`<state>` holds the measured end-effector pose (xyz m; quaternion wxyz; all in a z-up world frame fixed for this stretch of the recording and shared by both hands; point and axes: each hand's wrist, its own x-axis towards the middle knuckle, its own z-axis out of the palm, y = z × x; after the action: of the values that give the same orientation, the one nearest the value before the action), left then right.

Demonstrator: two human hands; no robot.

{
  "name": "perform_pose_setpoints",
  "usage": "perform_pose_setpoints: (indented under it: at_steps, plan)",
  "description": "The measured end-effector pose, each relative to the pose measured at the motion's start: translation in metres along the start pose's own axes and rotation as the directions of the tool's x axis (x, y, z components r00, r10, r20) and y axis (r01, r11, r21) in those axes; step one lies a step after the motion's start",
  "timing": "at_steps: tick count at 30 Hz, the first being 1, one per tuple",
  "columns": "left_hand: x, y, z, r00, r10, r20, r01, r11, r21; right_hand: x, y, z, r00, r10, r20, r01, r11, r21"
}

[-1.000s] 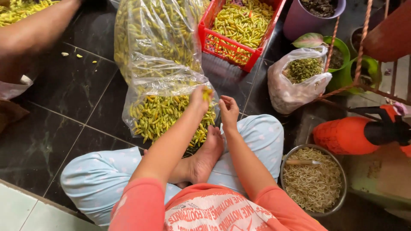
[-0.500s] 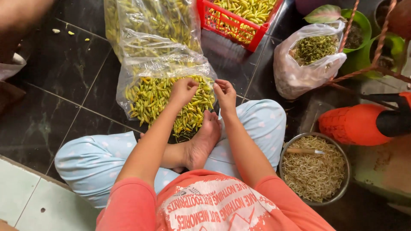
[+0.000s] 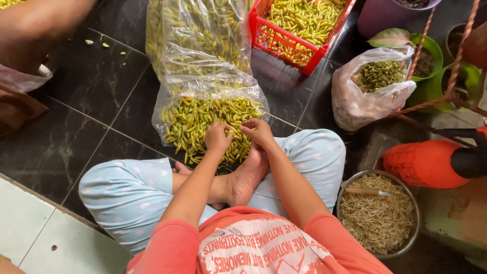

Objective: A person sitting on the floor is manually removing the stems from green chilies and placing them into a metal bowl.

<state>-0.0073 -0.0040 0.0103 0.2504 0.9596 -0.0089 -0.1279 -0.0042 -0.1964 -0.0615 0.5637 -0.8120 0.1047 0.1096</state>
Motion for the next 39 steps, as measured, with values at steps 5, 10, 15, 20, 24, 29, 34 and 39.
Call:
perform_pose_setpoints:
  at_steps: [5,10,15,20,24,29,34,39]
  plan:
    - [-0.015,0.027,-0.007,0.996,0.046,-0.075,-0.060,0.979,-0.195,-0.005,-0.006,-0.001,0.999,0.030,0.012,-0.032,0.978,0.206]
    - [-0.028,0.043,-0.023,0.992,0.054,-0.116,-0.086,0.951,-0.296,0.002,-0.010,-0.003,0.995,-0.094,-0.030,0.099,0.969,0.226]
    - [-0.007,0.025,-0.008,0.994,0.111,-0.012,-0.107,0.916,-0.387,-0.002,-0.019,-0.013,0.983,-0.177,0.058,0.140,0.907,0.398]
    - [-0.003,0.035,-0.010,0.990,0.128,-0.063,-0.142,0.860,-0.490,0.008,-0.012,-0.007,0.994,-0.102,0.033,0.068,0.837,0.543]
    - [-0.014,0.057,-0.003,0.954,0.009,-0.300,-0.193,0.784,-0.590,0.021,0.020,0.008,0.996,-0.084,0.030,0.071,0.950,0.304]
    - [-0.029,0.113,-0.009,0.893,0.012,-0.449,-0.286,0.788,-0.546,0.001,0.037,-0.003,0.996,-0.005,0.088,-0.006,0.992,0.128]
    - [-0.043,0.167,-0.024,0.782,0.162,-0.601,-0.495,0.748,-0.442,-0.042,-0.017,-0.022,0.999,0.017,0.034,-0.025,0.967,0.253]
    - [-0.058,0.205,-0.011,0.747,0.299,-0.594,-0.585,0.719,-0.374,-0.034,-0.049,-0.039,1.000,0.007,-0.016,0.000,0.927,0.374]
